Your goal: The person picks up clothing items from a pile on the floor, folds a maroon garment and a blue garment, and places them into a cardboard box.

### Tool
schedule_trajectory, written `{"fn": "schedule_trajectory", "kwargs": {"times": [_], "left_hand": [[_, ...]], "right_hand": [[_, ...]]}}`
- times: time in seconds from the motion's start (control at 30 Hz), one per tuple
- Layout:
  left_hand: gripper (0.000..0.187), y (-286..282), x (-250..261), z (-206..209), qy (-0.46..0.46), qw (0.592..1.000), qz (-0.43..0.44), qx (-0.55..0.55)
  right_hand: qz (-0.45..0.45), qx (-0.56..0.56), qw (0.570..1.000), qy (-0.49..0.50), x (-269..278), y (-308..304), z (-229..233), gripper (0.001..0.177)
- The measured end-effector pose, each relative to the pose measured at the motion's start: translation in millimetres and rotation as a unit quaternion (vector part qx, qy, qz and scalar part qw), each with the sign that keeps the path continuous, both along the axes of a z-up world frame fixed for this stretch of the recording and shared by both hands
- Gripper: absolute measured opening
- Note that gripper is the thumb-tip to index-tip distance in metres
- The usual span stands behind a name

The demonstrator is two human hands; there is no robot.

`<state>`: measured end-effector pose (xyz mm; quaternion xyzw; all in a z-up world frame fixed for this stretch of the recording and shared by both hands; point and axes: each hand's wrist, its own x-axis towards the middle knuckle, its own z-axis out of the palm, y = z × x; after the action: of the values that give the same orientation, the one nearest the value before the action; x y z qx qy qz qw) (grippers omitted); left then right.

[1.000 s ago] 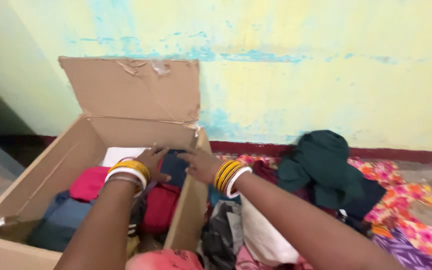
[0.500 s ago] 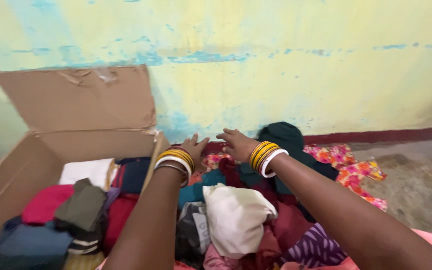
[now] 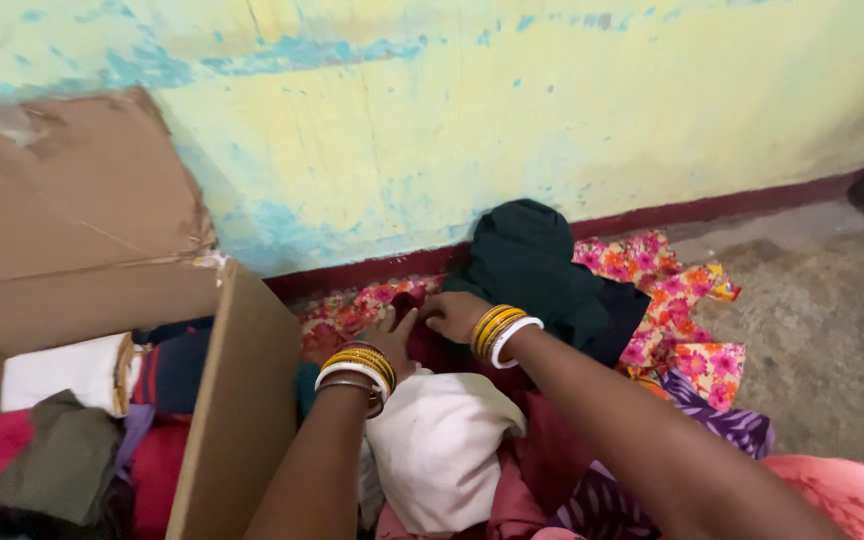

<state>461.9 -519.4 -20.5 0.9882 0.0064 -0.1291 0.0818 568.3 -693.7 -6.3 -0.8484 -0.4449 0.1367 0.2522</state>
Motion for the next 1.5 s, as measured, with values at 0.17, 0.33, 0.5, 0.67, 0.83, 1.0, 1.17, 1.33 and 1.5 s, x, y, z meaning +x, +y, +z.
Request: {"fn": "schedule_trajectory", "kwargs": {"times": [0.17,0.33,0.5,0.67,0.83,1.0,1.17,1.33,1.5], "left_hand": [[0.102,-10,10,-31,0.053,0.992,0.066,-0.089],[0.094,-28,13,-31,0.145,0.974,0.146,-0.094],[0.089,-26,15,-22,0.138,0.976,0.130,-0.107],[0.079,-18,23,-11,0.093,0.972,0.189,-0.105],[0.070,-16,38,-13,0.044,0.961,0.192,-0.192],[0.072,-3,37,33,-0.118,0.947,0.144,-0.260],[0.077,-7,7,156,-0.407,0.798,0.108,-0.430],[0.053,-4,-53,267,-0.416,0.769,0.223,-0.431],[0.041,10,-77,286,-0.409,0.682,0.229,-0.562]], "right_hand": [[-0.075,-0.024,0.997,-0.018,-4,28,-32,0.032],[-0.108,-0.084,0.990,-0.047,-26,41,-54,0.033],[-0.158,-0.098,0.975,-0.118,-32,55,-61,0.041],[-0.232,-0.070,0.957,-0.161,-25,57,-26,0.023],[-0.247,-0.101,0.959,-0.096,-33,55,33,0.024],[-0.241,0.104,0.961,-0.086,-43,59,110,0.023],[-0.227,0.295,0.917,-0.144,-46,93,258,0.024],[-0.127,0.359,0.919,-0.097,-77,86,348,0.034],[0.005,0.358,0.933,-0.009,-94,58,339,0.061]]}}
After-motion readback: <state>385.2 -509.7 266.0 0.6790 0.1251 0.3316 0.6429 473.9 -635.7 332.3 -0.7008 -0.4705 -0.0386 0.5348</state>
